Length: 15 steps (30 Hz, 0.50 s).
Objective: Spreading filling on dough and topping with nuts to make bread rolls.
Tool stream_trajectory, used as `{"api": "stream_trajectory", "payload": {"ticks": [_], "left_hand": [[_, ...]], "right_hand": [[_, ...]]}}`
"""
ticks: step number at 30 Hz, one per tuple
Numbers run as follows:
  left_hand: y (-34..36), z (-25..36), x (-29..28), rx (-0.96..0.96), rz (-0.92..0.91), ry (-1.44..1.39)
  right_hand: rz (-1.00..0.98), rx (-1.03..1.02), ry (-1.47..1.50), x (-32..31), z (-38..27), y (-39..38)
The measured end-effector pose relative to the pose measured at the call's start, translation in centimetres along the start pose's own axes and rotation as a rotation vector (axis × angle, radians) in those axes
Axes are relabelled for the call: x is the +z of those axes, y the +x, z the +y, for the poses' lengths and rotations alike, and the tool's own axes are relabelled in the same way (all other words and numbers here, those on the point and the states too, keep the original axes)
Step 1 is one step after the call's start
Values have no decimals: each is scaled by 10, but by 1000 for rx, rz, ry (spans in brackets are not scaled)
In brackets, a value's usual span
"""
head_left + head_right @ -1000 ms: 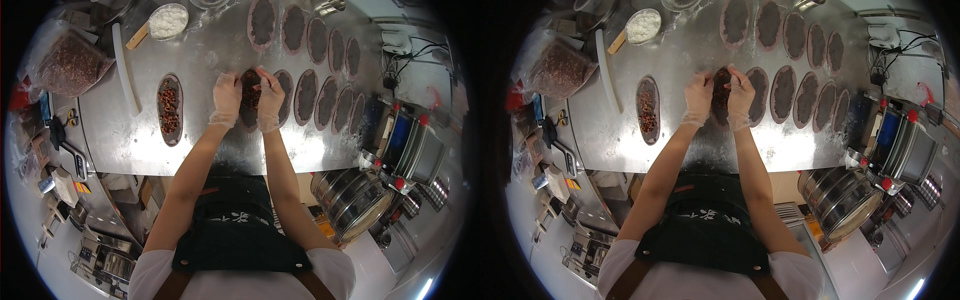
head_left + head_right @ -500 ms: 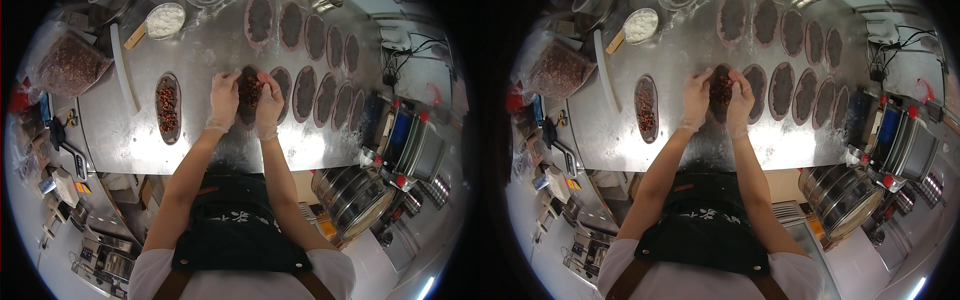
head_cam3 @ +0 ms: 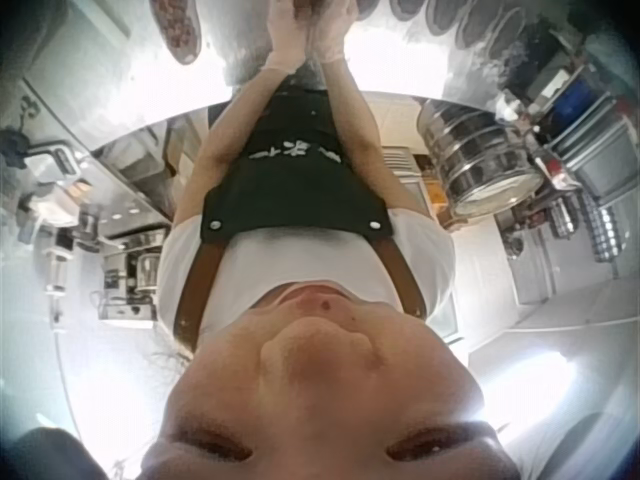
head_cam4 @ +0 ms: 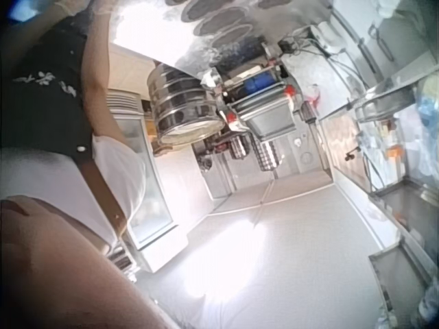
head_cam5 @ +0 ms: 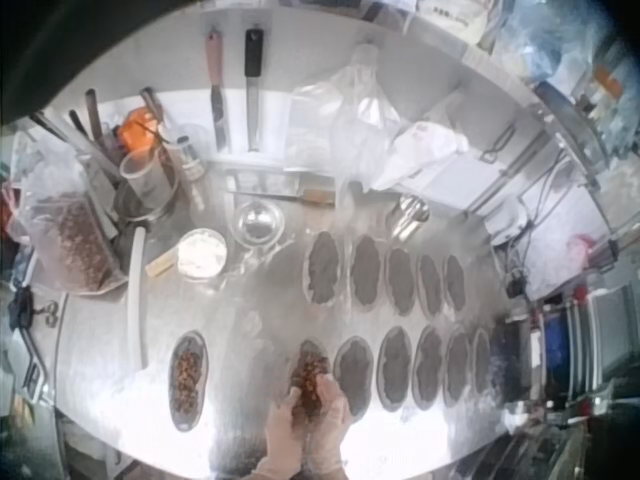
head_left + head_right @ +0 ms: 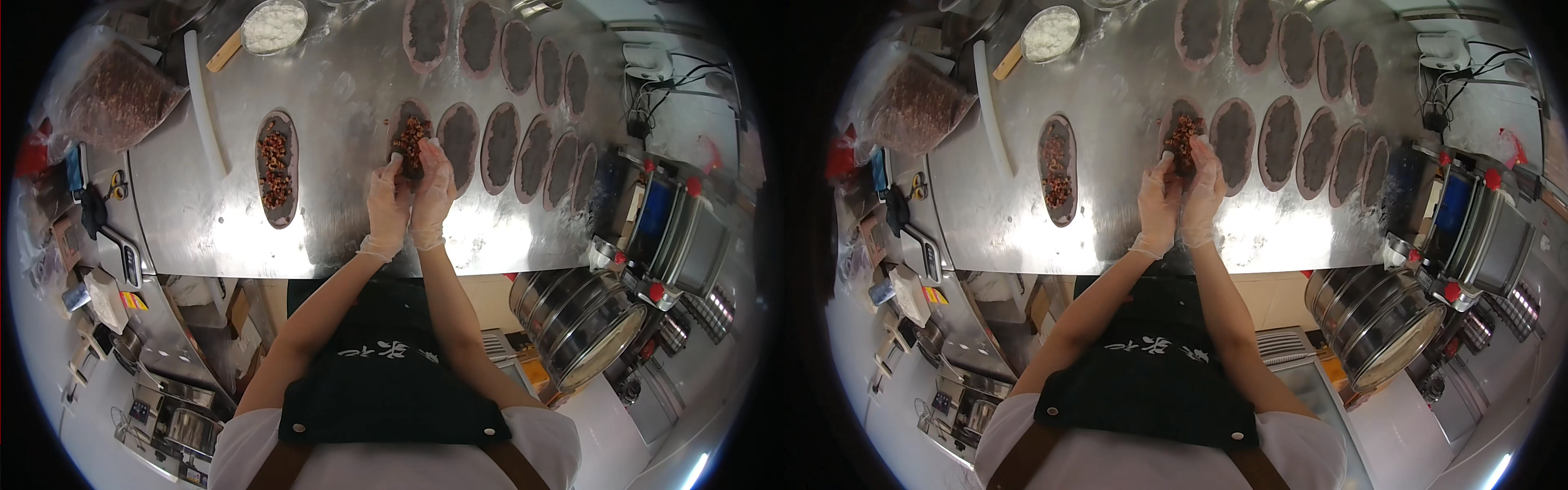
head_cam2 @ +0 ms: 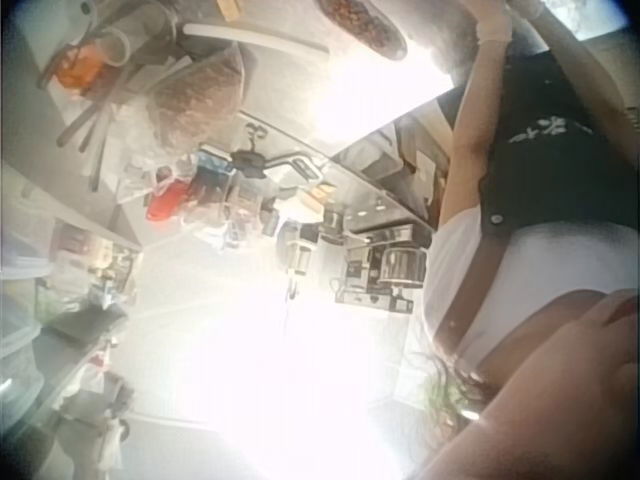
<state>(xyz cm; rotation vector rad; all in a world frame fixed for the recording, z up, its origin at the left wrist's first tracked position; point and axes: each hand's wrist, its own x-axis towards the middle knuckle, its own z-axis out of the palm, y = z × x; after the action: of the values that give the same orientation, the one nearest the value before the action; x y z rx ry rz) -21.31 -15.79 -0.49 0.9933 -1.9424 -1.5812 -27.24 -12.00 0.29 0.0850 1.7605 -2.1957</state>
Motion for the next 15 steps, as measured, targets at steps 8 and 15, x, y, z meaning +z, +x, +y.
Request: {"api": "stream_trajectory", "payload": {"ticks": [8,15], "left_hand": [[3,-5,-4,-5,9,84],[63,-18,-24,63,58,336]], "right_hand": [[94,-47,-207,-3,-3,3],[97,-165,-619,-9,-7,33]]}}
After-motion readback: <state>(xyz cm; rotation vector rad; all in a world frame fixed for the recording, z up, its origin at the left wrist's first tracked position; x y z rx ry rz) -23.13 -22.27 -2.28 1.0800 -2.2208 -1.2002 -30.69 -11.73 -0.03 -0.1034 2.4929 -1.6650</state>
